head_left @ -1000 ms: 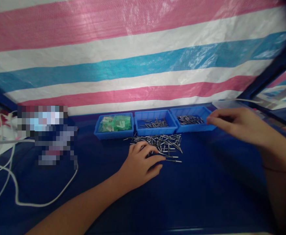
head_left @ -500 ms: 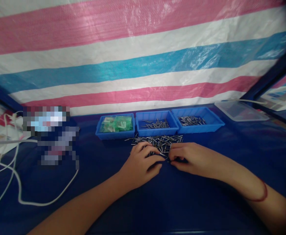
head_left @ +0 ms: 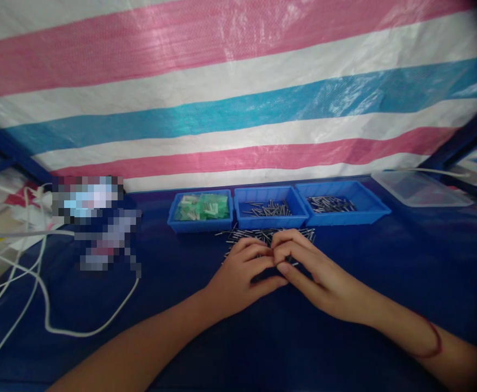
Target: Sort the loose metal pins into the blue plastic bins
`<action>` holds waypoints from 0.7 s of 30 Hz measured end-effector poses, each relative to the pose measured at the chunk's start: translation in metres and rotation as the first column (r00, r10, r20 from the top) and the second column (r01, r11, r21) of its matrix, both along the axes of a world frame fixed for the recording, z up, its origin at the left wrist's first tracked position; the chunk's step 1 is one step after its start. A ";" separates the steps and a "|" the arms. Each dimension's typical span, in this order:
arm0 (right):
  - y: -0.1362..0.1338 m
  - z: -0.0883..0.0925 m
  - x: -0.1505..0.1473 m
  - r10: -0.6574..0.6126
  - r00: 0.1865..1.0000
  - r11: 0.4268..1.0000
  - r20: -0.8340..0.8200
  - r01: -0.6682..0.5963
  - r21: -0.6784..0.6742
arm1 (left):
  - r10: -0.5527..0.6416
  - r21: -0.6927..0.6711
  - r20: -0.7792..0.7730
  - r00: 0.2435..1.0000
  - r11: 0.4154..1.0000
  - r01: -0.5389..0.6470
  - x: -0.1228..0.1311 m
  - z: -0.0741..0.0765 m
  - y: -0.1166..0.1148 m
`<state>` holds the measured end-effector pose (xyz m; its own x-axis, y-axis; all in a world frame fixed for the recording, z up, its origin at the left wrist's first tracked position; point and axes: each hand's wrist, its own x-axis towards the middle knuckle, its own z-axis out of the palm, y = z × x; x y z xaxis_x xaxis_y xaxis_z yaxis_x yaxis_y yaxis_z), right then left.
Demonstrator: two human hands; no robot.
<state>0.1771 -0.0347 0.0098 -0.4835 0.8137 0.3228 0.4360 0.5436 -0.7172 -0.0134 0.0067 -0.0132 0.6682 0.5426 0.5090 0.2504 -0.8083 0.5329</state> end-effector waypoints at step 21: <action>0.000 -0.012 -0.003 -0.114 0.989 0.956 -0.093 0.134 0.260 | 0.107 -0.118 0.017 0.994 0.987 -0.105 0.000 0.000 -0.005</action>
<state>0.1741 -0.0351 -0.0017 -0.3497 0.7457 0.5671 0.4614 0.6639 -0.5885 -0.0131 0.0014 -0.0132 0.5926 0.6665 0.4523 0.3180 -0.7095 0.6289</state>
